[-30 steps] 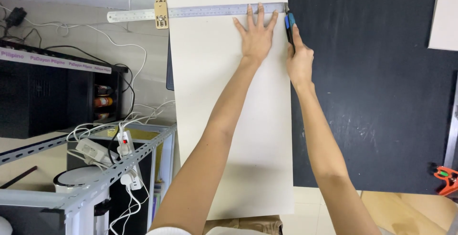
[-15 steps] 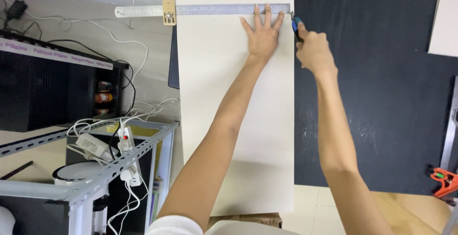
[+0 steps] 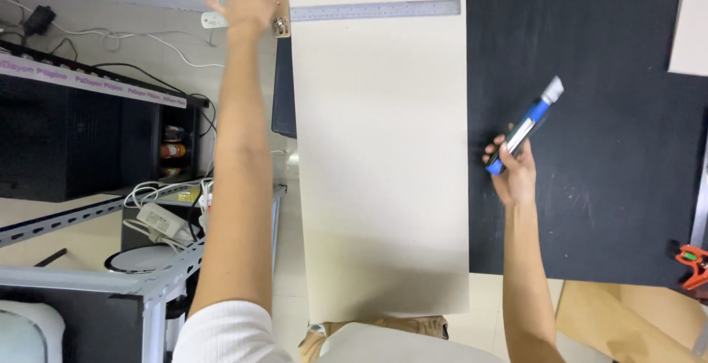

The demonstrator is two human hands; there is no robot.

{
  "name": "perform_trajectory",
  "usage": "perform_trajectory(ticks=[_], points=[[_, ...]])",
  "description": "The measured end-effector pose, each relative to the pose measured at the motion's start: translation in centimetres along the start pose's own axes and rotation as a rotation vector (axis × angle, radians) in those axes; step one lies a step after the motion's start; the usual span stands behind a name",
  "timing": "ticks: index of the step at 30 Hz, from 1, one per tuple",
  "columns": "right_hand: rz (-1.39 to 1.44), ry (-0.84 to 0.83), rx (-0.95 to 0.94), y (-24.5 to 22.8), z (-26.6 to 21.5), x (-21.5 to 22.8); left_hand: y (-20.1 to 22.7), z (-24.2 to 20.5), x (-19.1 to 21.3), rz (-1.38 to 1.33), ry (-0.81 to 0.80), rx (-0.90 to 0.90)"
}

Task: Measuring and cutting white boards using a ruler and utility knife on a workbench.

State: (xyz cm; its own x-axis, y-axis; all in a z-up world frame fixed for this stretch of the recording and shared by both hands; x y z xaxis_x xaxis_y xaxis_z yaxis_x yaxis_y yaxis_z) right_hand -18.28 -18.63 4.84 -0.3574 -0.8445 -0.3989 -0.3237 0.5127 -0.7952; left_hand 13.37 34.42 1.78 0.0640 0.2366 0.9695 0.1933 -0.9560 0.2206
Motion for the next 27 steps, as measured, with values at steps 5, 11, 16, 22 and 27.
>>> perform_trajectory(ticks=[5,11,16,22,27], points=[[-0.041,0.156,-0.043,2.2,-4.4,1.3,-6.3,-2.4,-3.5,-0.226,-0.086,-0.308],[-0.234,0.331,0.038,3.7,-5.0,3.8,-6.6,-15.1,-2.2,-0.395,-0.192,-0.382],[-0.427,0.291,0.214,4.4,-1.8,3.8,-8.8,-20.2,-5.5,-0.329,-0.189,-0.468],[-0.654,0.326,0.394,3.9,2.0,0.6,-8.5,-22.9,-4.2,-0.296,-0.195,-0.482],[-0.932,0.429,0.457,2.6,3.7,-0.5,-5.4,-25.2,-0.7,-0.304,-0.259,-0.509]])
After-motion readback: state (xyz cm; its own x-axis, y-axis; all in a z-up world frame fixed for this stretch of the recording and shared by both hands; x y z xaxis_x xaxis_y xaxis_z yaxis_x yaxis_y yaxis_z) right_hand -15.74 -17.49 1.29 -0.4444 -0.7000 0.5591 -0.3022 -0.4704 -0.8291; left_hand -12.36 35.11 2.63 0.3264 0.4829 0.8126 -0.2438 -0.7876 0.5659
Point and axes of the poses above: each hand's wrist, its own z-axis towards the middle knuckle, its own x-axis out of the back of the hand, y = z × x, the point moved 5 cm from there along z, towards the middle knuckle, and after that the axes turned 6 degrees about -x, right-handed, at the moved point
